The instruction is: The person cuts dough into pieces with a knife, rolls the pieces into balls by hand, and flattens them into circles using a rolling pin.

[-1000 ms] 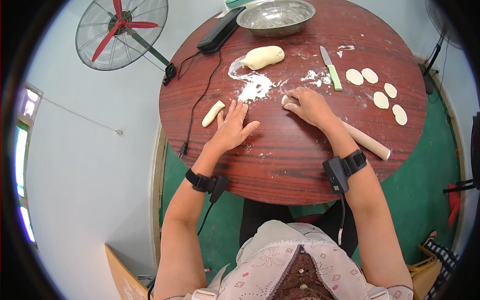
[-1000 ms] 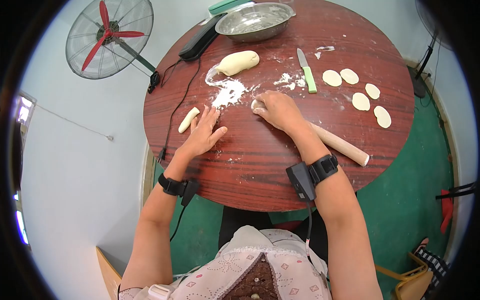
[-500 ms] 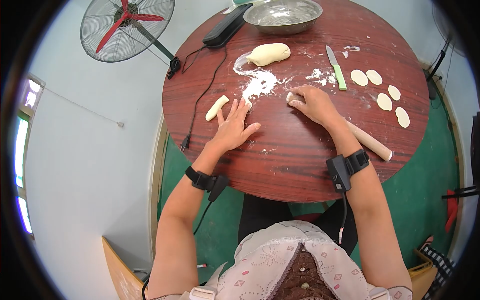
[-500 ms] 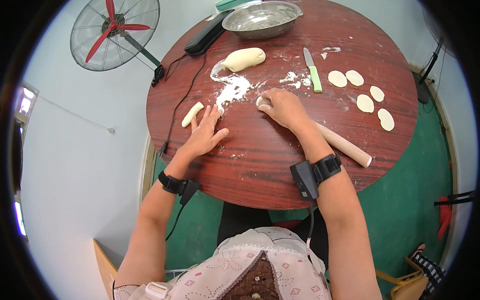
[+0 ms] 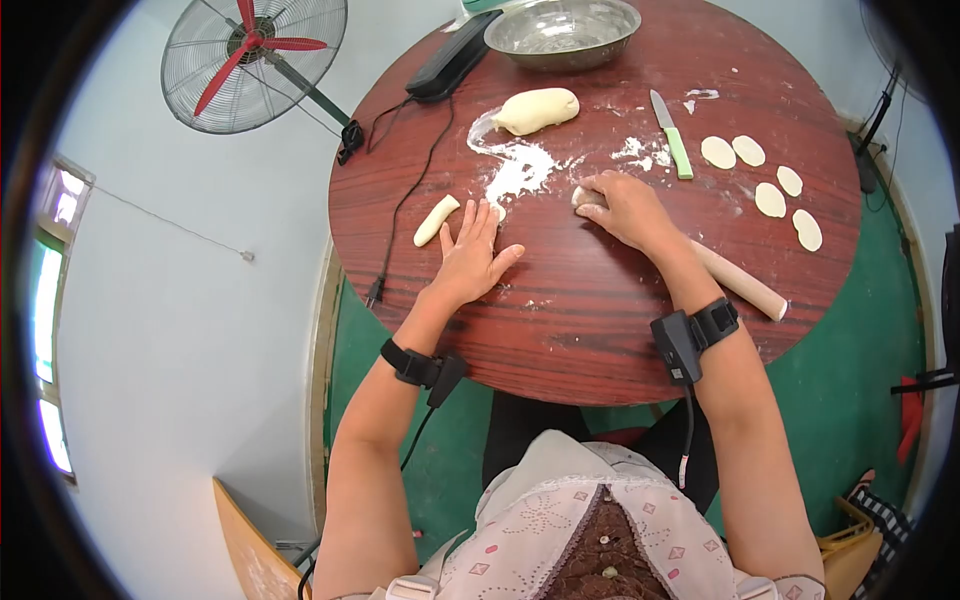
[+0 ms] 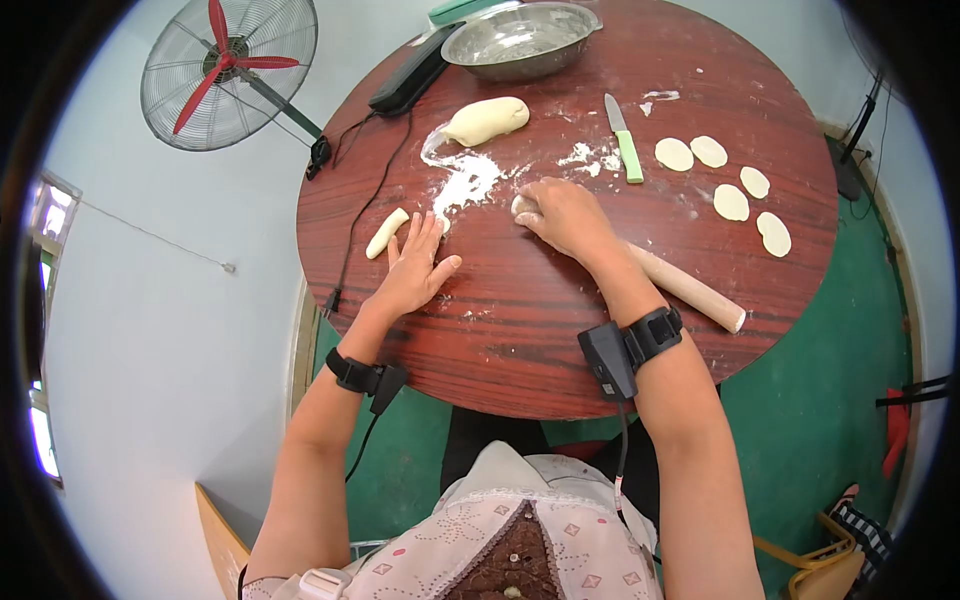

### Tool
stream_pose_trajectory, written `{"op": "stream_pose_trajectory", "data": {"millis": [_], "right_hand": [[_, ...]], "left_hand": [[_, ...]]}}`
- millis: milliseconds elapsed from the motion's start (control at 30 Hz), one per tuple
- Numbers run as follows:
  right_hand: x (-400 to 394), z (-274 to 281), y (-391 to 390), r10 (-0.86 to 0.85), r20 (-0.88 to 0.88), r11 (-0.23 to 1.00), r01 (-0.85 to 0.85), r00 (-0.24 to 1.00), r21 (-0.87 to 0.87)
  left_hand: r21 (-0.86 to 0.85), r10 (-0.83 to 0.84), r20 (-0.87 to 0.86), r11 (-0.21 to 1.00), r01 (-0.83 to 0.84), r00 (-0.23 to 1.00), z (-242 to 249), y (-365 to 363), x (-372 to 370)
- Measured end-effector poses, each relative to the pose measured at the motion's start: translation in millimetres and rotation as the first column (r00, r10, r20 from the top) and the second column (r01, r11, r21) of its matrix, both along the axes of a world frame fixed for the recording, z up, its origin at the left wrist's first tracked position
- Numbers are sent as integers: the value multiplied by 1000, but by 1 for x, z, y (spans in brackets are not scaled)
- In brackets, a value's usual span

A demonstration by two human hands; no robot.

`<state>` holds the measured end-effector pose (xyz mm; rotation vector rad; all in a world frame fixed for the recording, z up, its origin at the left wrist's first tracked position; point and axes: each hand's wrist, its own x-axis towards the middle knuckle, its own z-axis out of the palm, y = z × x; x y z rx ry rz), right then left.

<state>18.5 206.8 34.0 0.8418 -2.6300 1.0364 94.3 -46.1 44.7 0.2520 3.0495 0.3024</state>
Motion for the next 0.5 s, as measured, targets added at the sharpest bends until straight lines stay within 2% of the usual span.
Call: {"op": "stream_pose_trajectory", "data": {"millis": [67,167,200,300,333,433,500], "right_hand": [[1,5,1,11,44,1000,-12,999,26],[2,2,0,33,11,999,-33,999,13],[4,2,0,22,-22,1000,-22,1000,6],[4,2,-1,14,-51,1000,-13,999,17],[4,2,-2,12,-58,1000,-10,998,21],[5,0,-2,2,-71,999,2,997,48],[5,0,-3,-6,-65,997,11,998,74]], "left_hand": [[78,-11,-42,997,14,999,-3,0,5],[175,-91,-20,980,93,996,-3,-22,-6],[167,-78,-83,982,91,993,-4,-25,-8],[249,11,-376,964,89,926,-11,-26,-17],[271,85,-406,962,30,910,-3,-16,-17],[177,115,-394,983,-47,912,-12,-8,-28],[228,194,-386,967,-110,902,-14,-4,-35]]}}
